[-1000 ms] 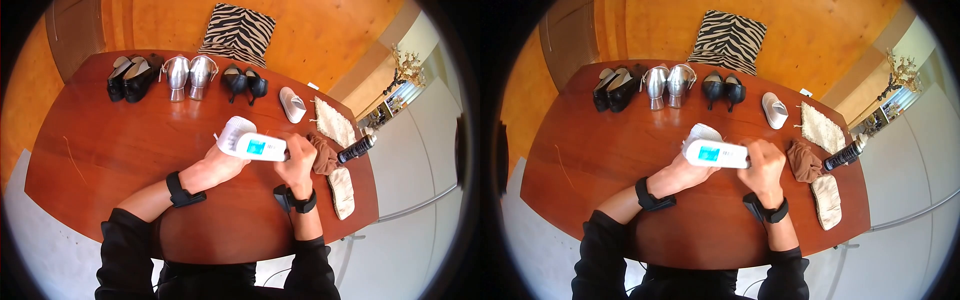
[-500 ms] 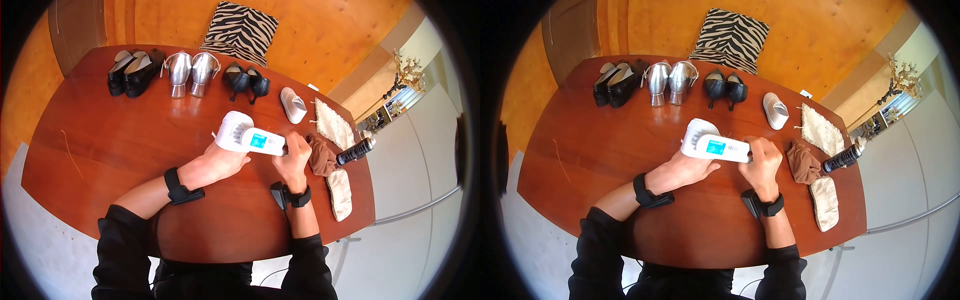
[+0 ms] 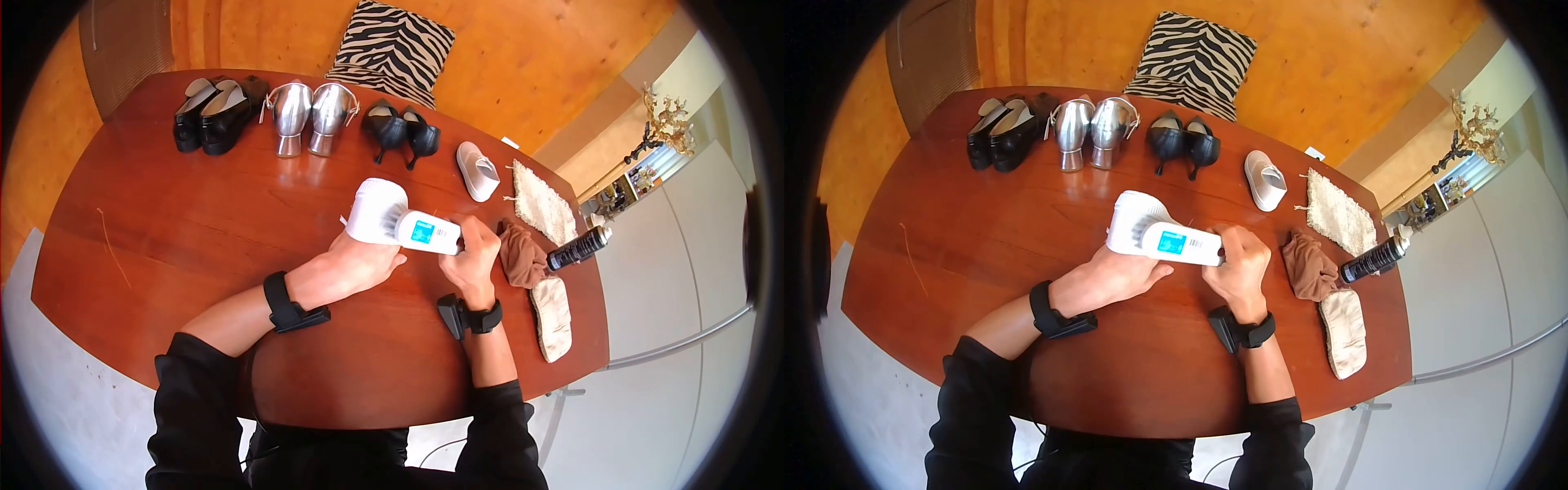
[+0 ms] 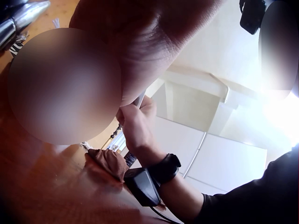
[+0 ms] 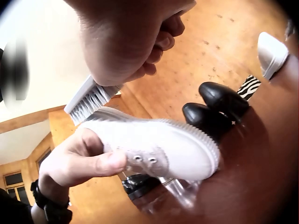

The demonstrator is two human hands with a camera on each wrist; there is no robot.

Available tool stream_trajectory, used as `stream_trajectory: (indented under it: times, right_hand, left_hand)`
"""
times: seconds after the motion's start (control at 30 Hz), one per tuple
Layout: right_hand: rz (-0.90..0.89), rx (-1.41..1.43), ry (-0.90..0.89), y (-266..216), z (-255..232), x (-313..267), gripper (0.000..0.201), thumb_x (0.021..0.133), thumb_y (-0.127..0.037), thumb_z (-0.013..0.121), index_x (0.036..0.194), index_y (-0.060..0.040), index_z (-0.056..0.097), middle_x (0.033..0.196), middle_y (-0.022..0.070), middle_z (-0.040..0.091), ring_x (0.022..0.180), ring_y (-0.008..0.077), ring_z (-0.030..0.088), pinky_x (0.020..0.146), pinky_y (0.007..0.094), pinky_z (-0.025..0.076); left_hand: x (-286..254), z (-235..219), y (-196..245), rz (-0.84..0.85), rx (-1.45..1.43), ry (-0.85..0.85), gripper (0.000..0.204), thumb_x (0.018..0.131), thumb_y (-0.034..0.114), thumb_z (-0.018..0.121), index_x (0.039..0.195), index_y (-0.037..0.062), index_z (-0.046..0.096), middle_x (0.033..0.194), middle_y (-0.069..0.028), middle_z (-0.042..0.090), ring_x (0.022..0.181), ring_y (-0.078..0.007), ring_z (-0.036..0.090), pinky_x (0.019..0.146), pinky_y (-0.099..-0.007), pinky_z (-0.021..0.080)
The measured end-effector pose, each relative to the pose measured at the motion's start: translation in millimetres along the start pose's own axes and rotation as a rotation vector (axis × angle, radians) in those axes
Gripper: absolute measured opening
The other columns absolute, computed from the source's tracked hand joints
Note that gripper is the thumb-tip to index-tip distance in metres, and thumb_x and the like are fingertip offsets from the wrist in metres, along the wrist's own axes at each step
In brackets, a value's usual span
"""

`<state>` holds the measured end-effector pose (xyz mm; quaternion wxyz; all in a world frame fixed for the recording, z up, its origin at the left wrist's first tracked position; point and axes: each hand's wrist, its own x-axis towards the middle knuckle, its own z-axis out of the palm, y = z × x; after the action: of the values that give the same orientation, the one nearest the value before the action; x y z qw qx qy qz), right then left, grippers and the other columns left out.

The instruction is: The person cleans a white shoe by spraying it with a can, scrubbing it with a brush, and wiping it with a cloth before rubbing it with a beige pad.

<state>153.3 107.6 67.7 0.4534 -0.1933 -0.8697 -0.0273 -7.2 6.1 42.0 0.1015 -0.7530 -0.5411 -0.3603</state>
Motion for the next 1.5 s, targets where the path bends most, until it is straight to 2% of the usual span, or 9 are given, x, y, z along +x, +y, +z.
stream_trajectory:
  times: [0.03,0.1,0.2,0.3,0.63,0.87,1.13,1.23,1.5]
  right_hand:
    - [-0.018,0.034,0.012,-6,-2,3,0.014,0.061,-0.001,0.064,0.074,-0.0044,0.059,0.061,0.0089,0.057,0.052,0.0256,0.056,0.048,0.0332,0.044]
    - [-0.033,0.065,0.013,-12,-3,4,0.013,0.061,-0.002,0.064,0.073,-0.0051,0.059,0.061,0.0082,0.056,0.052,0.0252,0.056,0.048,0.0332,0.044]
    - [-0.007,0.033,-0.081,-4,-1,1,0.013,0.062,-0.003,0.064,0.073,-0.005,0.059,0.061,0.0088,0.056,0.052,0.0257,0.056,0.047,0.0332,0.044]
    - [0.047,0.005,-0.12,15,5,-7,0.012,0.063,-0.003,0.064,0.074,-0.0044,0.059,0.061,0.0097,0.056,0.052,0.0267,0.056,0.047,0.0333,0.043]
    - [0.145,0.268,-0.106,-12,-7,6,0.013,0.067,-0.001,0.06,0.08,-0.0037,0.06,0.065,0.013,0.059,0.055,0.0294,0.058,0.05,0.0331,0.045]
    - [0.224,0.003,-0.303,11,-1,-2,0.01,0.07,-0.003,0.058,0.08,-0.0033,0.058,0.069,0.0172,0.06,0.064,0.0366,0.059,0.056,0.0396,0.047]
    - [0.221,0.231,-0.255,-19,-11,8,0.024,0.068,0.005,0.054,0.09,-0.0002,0.062,0.067,0.0194,0.059,0.059,0.0334,0.059,0.055,0.0336,0.046]
    - [0.222,0.174,-0.297,-11,-6,3,0.021,0.069,-0.001,0.059,0.09,-0.0046,0.059,0.072,0.0173,0.061,0.065,0.0371,0.059,0.058,0.0404,0.048]
    - [0.333,0.112,-0.363,-10,-12,9,0.017,0.073,-0.004,0.06,0.089,-0.0023,0.059,0.072,0.0186,0.061,0.067,0.0383,0.059,0.06,0.0421,0.047]
  left_hand:
    - [1,-1,1,0.0,-0.001,-0.001,0.031,0.075,0.008,0.065,0.102,-0.0012,0.053,0.096,-0.0156,0.056,0.088,-0.0324,0.056,0.073,-0.0425,0.048]
    - [3,-5,5,-0.329,-0.743,-0.099,0.036,0.075,0.008,0.065,0.106,-0.0021,0.052,0.099,-0.0165,0.055,0.093,-0.0341,0.054,0.078,-0.0439,0.046]
    - [-2,-2,1,-0.092,-0.204,-0.098,0.039,0.074,0.007,0.066,0.109,-0.0017,0.051,0.103,-0.0169,0.054,0.097,-0.0347,0.052,0.081,-0.044,0.044]
    - [0,-7,5,-0.185,-0.145,-0.112,0.036,0.074,0.009,0.068,0.107,0.0019,0.054,0.093,-0.013,0.057,0.087,-0.0321,0.056,0.075,-0.0414,0.046]
    - [-1,-3,3,-0.158,-0.121,-0.135,0.029,0.077,0.014,0.067,0.1,0.0005,0.056,0.091,-0.0139,0.058,0.087,-0.0327,0.056,0.076,-0.0428,0.046]
    - [3,-11,2,-0.205,-0.091,-0.205,0.031,0.078,0.015,0.066,0.103,-0.0001,0.056,0.095,-0.0162,0.059,0.09,-0.0345,0.055,0.078,-0.043,0.045]
    - [1,-12,2,-0.195,-0.099,-0.274,0.032,0.081,0.019,0.063,0.106,0.0003,0.056,0.092,-0.0182,0.059,0.087,-0.0361,0.056,0.076,-0.0433,0.046]
    - [1,-12,3,-0.201,-0.152,-0.281,0.032,0.083,0.022,0.062,0.104,-0.0023,0.057,0.089,-0.0198,0.06,0.085,-0.0363,0.057,0.073,-0.0434,0.047]
    - [20,-41,17,-0.533,-0.203,-0.513,0.039,0.085,0.029,0.06,0.096,-0.0088,0.058,0.083,-0.0234,0.061,0.08,-0.0361,0.06,0.069,-0.042,0.049]
